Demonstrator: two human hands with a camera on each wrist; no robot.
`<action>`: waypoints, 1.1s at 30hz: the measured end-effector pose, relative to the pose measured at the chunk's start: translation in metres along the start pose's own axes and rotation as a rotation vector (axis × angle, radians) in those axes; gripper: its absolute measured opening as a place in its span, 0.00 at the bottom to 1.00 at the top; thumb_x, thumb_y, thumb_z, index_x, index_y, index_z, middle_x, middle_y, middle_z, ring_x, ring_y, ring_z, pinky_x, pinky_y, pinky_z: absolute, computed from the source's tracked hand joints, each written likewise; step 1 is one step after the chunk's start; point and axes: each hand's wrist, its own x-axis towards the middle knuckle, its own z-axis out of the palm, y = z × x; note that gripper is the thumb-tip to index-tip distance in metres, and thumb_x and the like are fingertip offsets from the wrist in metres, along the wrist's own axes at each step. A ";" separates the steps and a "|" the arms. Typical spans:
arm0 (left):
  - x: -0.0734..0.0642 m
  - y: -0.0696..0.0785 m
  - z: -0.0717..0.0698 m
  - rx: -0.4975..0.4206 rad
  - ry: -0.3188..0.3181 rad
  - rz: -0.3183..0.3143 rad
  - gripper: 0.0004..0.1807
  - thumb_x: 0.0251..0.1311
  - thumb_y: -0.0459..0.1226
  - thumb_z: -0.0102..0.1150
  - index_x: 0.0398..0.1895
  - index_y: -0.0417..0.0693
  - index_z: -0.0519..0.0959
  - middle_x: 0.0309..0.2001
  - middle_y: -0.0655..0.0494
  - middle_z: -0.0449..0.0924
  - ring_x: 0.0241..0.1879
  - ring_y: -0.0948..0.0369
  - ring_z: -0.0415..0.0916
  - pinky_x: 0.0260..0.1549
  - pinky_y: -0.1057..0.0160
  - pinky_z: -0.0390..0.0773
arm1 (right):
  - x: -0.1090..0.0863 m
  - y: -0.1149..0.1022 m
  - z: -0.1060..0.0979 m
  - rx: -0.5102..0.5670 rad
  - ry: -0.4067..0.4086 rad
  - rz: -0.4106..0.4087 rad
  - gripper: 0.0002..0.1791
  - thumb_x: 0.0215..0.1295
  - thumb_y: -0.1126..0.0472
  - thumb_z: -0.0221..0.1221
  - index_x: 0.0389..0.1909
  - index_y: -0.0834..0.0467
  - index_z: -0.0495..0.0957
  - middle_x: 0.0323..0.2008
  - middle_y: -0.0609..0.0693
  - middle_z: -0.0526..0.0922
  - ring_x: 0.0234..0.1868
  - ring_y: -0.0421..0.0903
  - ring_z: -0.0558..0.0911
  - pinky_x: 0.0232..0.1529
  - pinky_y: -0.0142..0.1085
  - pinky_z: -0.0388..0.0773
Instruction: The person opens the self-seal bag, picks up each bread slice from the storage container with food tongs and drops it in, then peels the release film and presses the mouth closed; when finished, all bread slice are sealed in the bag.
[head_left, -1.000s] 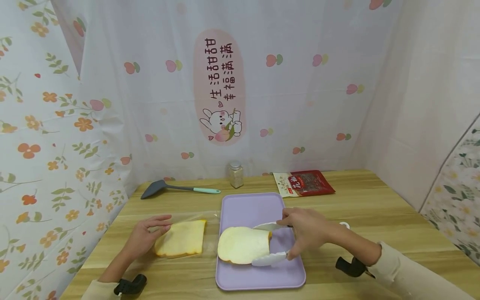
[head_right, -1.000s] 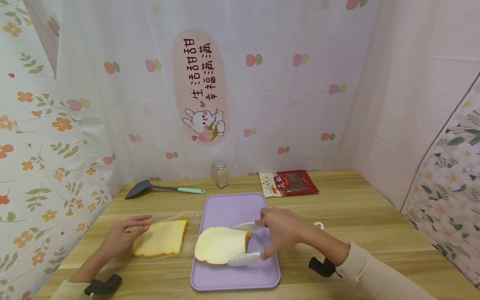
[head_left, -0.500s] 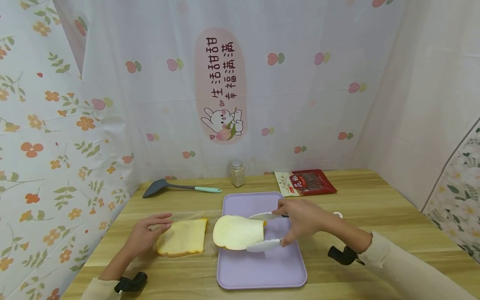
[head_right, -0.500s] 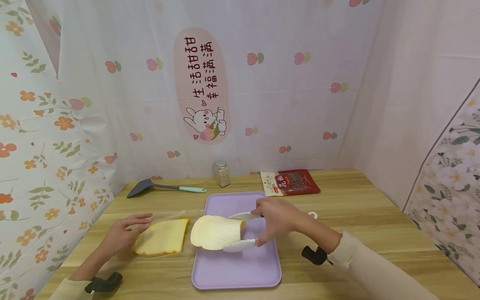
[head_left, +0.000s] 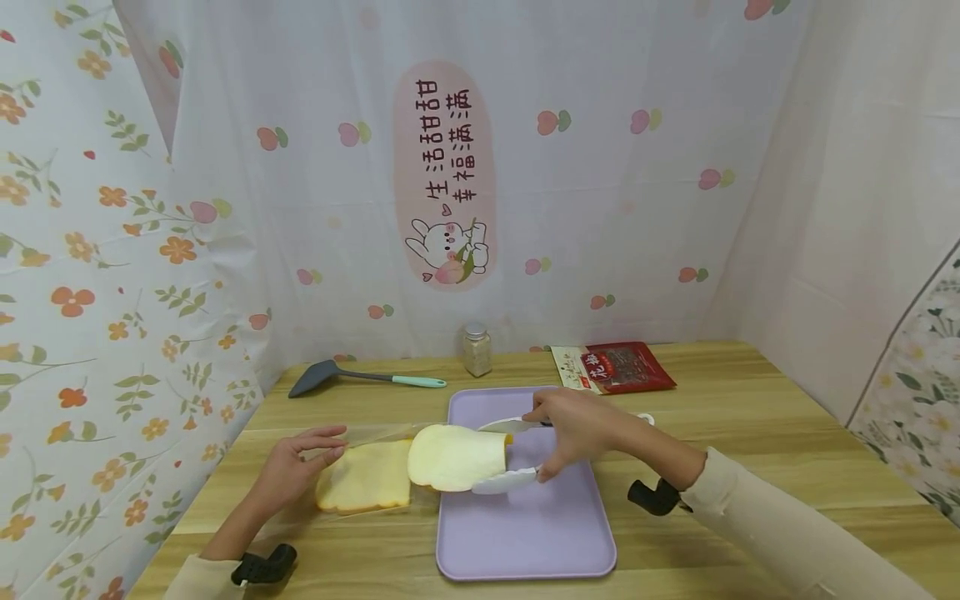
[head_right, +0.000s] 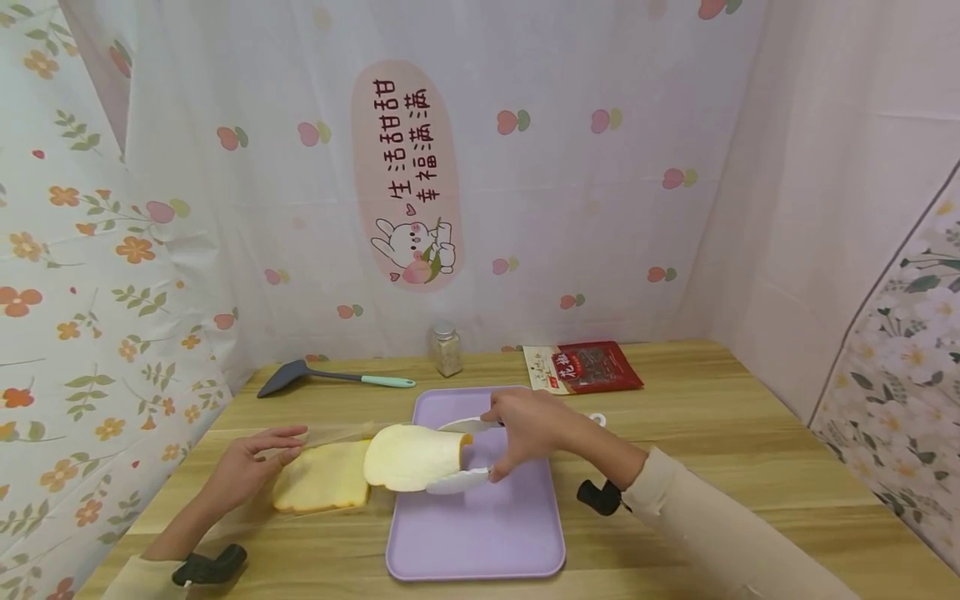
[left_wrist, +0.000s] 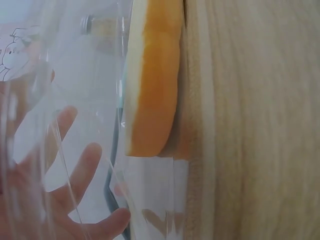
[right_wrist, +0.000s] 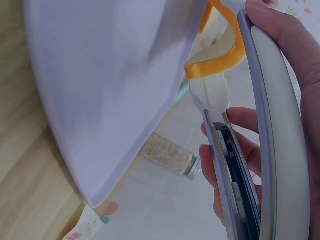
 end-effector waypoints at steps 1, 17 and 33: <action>0.000 0.000 0.000 0.002 -0.002 0.003 0.07 0.62 0.34 0.66 0.41 0.43 0.88 0.54 0.44 0.82 0.56 0.68 0.74 0.47 0.50 0.79 | 0.002 -0.001 0.000 -0.006 -0.003 -0.001 0.45 0.36 0.34 0.76 0.56 0.55 0.83 0.40 0.43 0.78 0.34 0.39 0.70 0.29 0.33 0.70; -0.001 0.001 0.002 0.002 0.006 0.010 0.07 0.62 0.34 0.66 0.40 0.40 0.88 0.53 0.42 0.83 0.55 0.69 0.74 0.42 0.64 0.80 | 0.031 -0.012 0.005 -0.059 -0.039 -0.053 0.46 0.36 0.31 0.74 0.56 0.53 0.83 0.38 0.43 0.78 0.31 0.38 0.71 0.28 0.33 0.69; 0.000 -0.004 0.005 0.009 -0.002 0.012 0.07 0.61 0.34 0.67 0.40 0.42 0.88 0.53 0.44 0.83 0.57 0.55 0.76 0.45 0.63 0.79 | 0.060 -0.022 0.014 -0.052 -0.061 -0.055 0.47 0.37 0.30 0.74 0.59 0.52 0.82 0.40 0.44 0.78 0.33 0.38 0.71 0.27 0.33 0.69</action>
